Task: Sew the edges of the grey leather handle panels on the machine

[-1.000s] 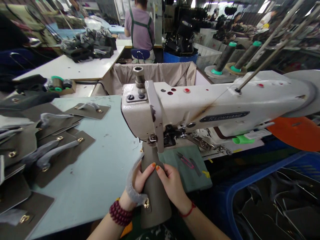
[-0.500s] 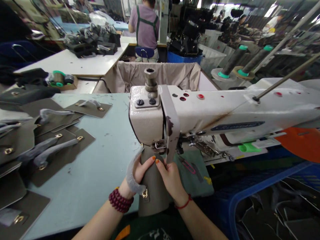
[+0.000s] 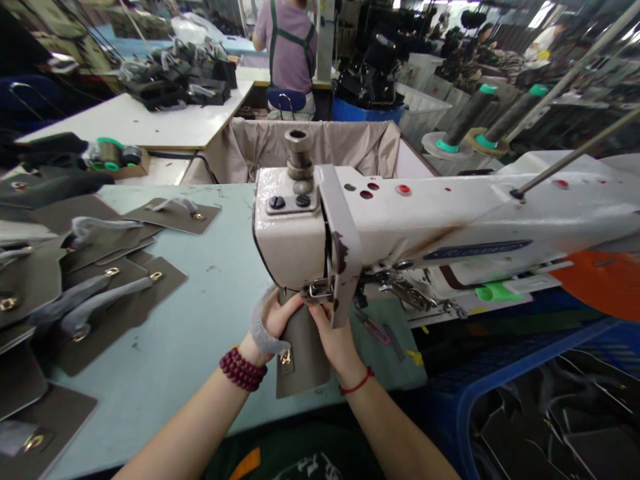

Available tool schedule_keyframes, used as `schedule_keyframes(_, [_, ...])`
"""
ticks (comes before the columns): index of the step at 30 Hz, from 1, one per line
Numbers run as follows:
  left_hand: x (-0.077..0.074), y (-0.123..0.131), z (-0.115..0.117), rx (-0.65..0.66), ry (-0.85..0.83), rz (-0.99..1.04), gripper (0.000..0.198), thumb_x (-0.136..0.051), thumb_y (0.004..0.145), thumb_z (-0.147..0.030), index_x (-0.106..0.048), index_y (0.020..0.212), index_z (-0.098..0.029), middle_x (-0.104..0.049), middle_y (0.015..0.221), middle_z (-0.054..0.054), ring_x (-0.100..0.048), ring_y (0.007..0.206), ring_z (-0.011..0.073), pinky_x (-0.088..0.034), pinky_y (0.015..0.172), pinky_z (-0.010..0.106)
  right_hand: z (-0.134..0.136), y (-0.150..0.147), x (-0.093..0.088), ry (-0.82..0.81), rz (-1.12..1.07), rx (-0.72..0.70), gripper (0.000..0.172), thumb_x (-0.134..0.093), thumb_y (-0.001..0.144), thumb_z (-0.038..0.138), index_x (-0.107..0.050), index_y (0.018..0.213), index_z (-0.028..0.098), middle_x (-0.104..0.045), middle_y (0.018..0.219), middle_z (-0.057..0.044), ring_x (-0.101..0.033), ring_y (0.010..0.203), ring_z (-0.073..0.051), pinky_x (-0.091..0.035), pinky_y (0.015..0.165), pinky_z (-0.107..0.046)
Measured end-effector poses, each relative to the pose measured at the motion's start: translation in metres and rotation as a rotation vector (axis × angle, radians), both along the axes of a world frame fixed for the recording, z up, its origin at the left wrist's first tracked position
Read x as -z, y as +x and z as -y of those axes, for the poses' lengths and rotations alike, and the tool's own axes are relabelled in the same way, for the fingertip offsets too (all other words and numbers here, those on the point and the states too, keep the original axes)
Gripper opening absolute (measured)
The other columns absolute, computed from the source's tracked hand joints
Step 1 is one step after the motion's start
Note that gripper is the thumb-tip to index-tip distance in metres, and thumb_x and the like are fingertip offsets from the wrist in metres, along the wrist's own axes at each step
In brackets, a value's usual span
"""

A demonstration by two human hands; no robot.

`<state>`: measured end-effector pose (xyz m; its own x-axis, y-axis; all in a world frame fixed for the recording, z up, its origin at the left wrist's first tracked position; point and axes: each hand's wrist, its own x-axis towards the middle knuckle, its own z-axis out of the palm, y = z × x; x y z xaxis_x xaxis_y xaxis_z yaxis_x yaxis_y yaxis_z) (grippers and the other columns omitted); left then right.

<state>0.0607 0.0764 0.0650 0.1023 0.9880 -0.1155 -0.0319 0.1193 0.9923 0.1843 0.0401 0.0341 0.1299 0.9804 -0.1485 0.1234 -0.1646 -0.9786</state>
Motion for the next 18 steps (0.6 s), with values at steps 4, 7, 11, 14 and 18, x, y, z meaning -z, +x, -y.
schedule_keyframes(4, [0.0, -0.005, -0.006, 0.066, -0.015, 0.016, 0.039, -0.067, 0.075, -0.047, -0.067, 0.098, -0.015, -0.068, 0.113, 0.01, -0.056, 0.116, 0.0301, -0.042, 0.104, 0.044, -0.001, -0.006, 0.003, 0.014, 0.014, 0.036, 0.045, -0.052, 0.085, 0.05, -0.063, 0.065, 0.012, -0.057, 0.057, -0.003, -0.055, 0.064, -0.016, -0.039, 0.056, -0.021])
schedule_keyframes(7, [0.004, -0.011, -0.01, 0.125, -0.039, 0.006, 0.044, -0.068, 0.074, -0.047, -0.065, 0.105, -0.016, -0.064, 0.122, 0.011, -0.057, 0.117, 0.0308, -0.045, 0.101, 0.042, 0.001, -0.005, 0.004, 0.008, 0.022, 0.024, 0.047, -0.051, 0.085, 0.053, -0.061, 0.063, 0.012, -0.056, 0.056, -0.002, -0.053, 0.059, -0.014, -0.037, 0.052, -0.02])
schedule_keyframes(11, [0.012, -0.023, -0.008, 0.188, -0.141, 0.034, 0.056, -0.072, 0.072, -0.045, -0.06, 0.117, -0.015, -0.065, 0.121, 0.014, -0.061, 0.11, 0.0321, -0.054, 0.09, 0.039, 0.004, 0.006, 0.005, -0.024, -0.015, -0.053, 0.049, -0.049, 0.085, 0.058, -0.057, 0.065, 0.014, -0.053, 0.054, 0.0, -0.049, 0.051, -0.011, -0.035, 0.046, -0.018])
schedule_keyframes(14, [0.016, -0.029, 0.001, 0.215, -0.312, 0.138, 0.055, -0.072, 0.074, -0.044, -0.058, 0.118, -0.014, -0.069, 0.112, 0.015, -0.067, 0.099, 0.0295, -0.057, 0.081, 0.035, 0.002, 0.013, 0.005, -0.046, -0.044, -0.082, 0.048, -0.047, 0.086, 0.059, -0.058, 0.07, 0.015, -0.056, 0.057, -0.001, -0.051, 0.049, -0.011, -0.038, 0.045, -0.019])
schedule_keyframes(18, [0.018, -0.029, 0.009, 0.267, -0.536, 0.252, 0.043, -0.07, 0.076, -0.045, -0.066, 0.101, -0.011, -0.073, 0.092, 0.015, -0.071, 0.084, 0.0276, -0.058, 0.077, 0.034, -0.002, 0.017, 0.004, 0.0, 0.011, -0.109, 0.045, -0.047, 0.088, 0.054, -0.055, 0.066, 0.016, -0.056, 0.056, -0.002, -0.054, 0.049, -0.012, -0.04, 0.044, -0.019])
